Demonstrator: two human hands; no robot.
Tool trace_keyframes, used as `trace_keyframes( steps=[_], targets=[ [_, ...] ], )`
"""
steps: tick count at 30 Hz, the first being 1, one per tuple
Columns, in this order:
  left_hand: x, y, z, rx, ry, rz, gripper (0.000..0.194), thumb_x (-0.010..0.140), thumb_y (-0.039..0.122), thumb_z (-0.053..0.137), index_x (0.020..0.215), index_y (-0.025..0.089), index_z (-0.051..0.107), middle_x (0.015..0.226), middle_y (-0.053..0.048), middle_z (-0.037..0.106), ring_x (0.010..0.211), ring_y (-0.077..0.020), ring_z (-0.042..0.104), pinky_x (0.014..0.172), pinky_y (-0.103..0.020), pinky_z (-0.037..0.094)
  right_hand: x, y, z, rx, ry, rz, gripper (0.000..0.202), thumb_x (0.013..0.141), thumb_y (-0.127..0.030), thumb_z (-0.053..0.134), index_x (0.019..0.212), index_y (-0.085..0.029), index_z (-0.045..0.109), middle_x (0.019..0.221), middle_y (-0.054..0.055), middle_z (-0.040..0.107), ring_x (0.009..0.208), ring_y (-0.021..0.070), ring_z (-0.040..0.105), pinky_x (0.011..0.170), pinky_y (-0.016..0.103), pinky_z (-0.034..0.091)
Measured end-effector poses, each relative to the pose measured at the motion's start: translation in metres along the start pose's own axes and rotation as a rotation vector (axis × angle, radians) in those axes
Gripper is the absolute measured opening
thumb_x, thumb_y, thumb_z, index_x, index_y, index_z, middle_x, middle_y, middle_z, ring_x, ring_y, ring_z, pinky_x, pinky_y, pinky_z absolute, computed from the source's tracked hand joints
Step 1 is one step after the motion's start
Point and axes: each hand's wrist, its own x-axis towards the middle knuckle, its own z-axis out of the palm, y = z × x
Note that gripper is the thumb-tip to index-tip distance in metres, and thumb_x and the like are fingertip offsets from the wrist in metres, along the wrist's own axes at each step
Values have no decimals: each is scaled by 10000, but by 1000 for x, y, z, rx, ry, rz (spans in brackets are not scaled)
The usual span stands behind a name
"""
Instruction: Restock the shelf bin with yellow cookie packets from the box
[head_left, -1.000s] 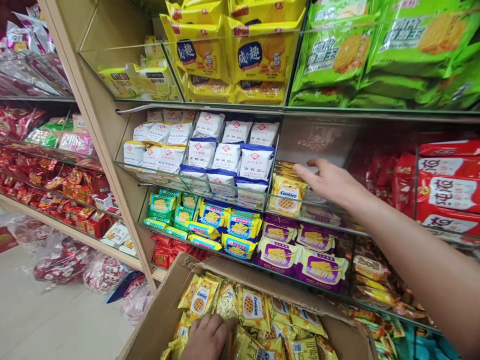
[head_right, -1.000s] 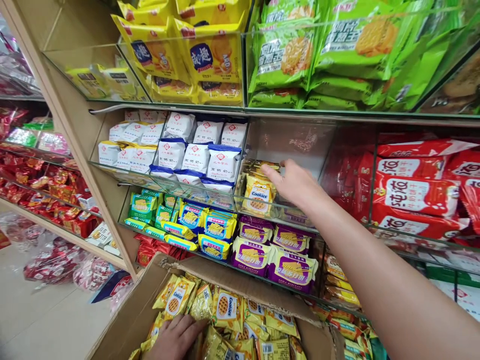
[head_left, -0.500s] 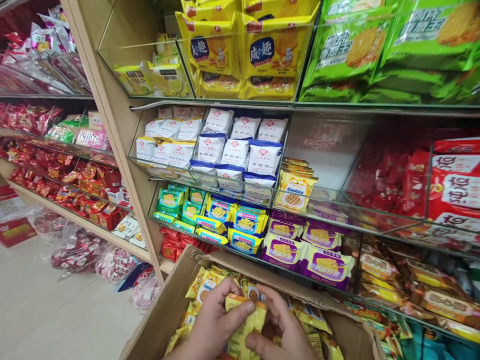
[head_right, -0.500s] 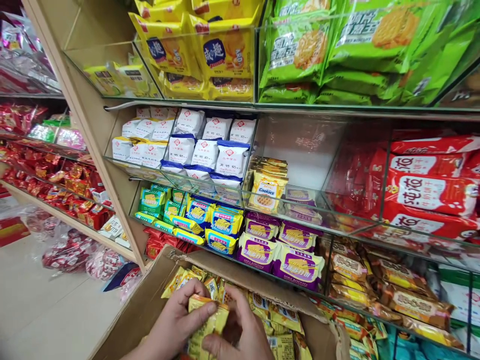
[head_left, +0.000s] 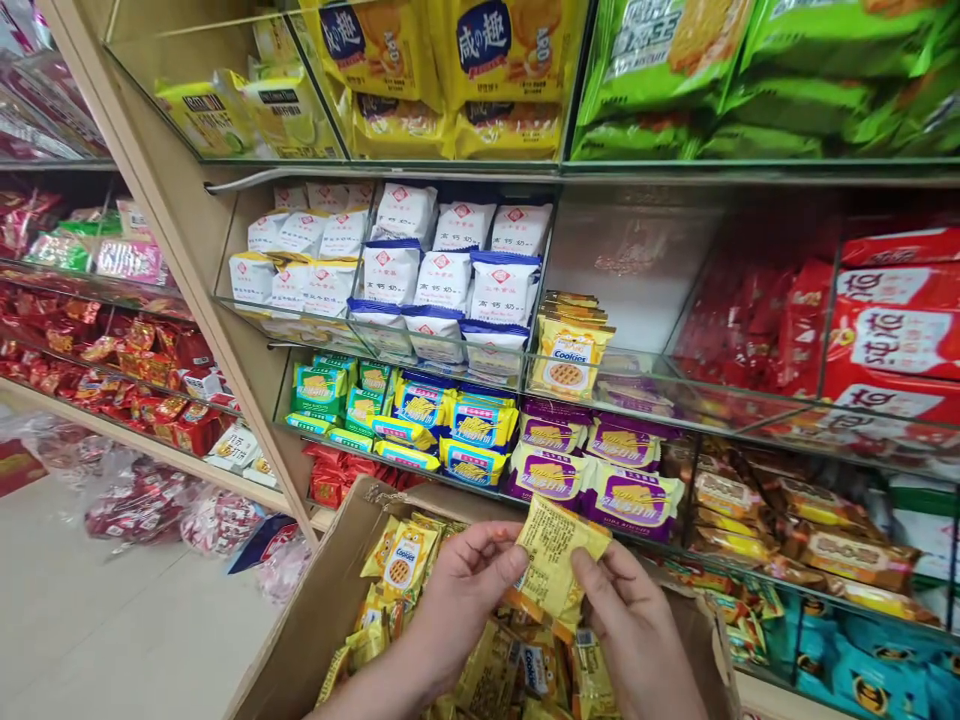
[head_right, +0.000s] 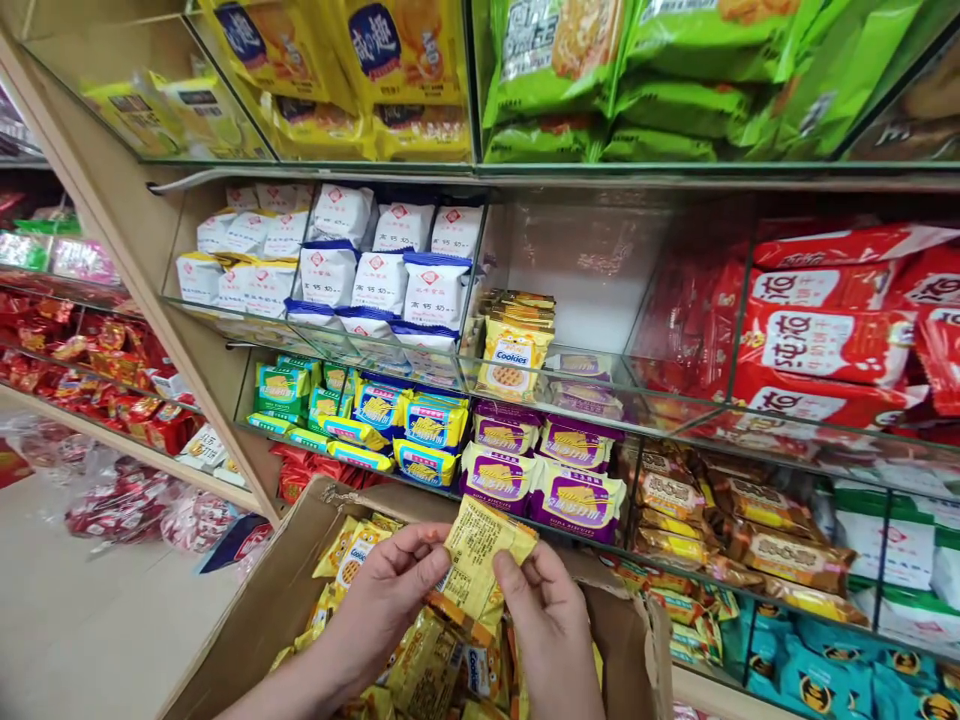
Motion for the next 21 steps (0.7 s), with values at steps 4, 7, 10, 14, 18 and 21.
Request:
trace_keyframes(
  steps=[4, 7, 10, 14, 18, 21],
  targets=[
    [-6, 9, 4, -191, -16, -180, 425, 678, 484, 705, 1020, 249, 615, 979, -16, 674, 881, -151, 603, 752, -257, 453, -10, 9, 4, -440, 77, -529, 219, 736, -267, 632, 942, -293, 700, 998, 36, 693, 932, 240, 632, 843, 383, 503],
    [-10, 20, 3, -367, -79, -304, 446, 714, 377, 690, 1117, 225, 572, 912, -40, 691, 756, -146, 636, 688, -253, 473, -19, 13, 9, -514, 8, -778, 281, 816, -220, 500, 966, -362, 690, 1073, -6, 668, 1114, 240, 546, 982, 455, 395],
    [-11, 28, 6, -336, -118, -159, 614, 696, 155, 697, 1246, 299, 467, 1032, -33, 677, 821, -163, 655, 705, -254, 485, -22, 6, 8, -416, 149, -595, 278, 832, -238, 506, 1036, -350, 658, 1180, 6, 617, 1135, 232, 535, 991, 443, 397],
    [-9, 33, 14, -239, -249, 18, 648, 748, 115, 657, 1272, 403, 408, 1256, 19, 569, 1068, -184, 583, 857, -278, 464, -12, -18, 4, -113, 58, -118, 418, 771, -368, 620, 1176, -285, 560, 1210, 65, 598, 1020, 212, 611, 840, 331, 523],
    [-7, 31, 18, -154, -329, 142, 666, 795, 108, 614, 1317, 411, 332, 1290, 22, 541, 1187, -168, 494, 1011, -304, 367, -6, -30, 13, -35, -74, -57, 347, 690, -374, 703, 988, -204, 651, 1028, 94, 682, 918, 218, 645, 800, 316, 534],
    [-4, 29, 13, -84, -322, 189, 694, 789, 141, 639, 1336, 394, 295, 1286, -13, 541, 1208, -193, 473, 1016, -337, 368, -8, -28, 17, -1, -73, -76, 318, 696, -354, 704, 970, -204, 642, 993, 87, 689, 897, 207, 646, 790, 302, 534]
  ],
)
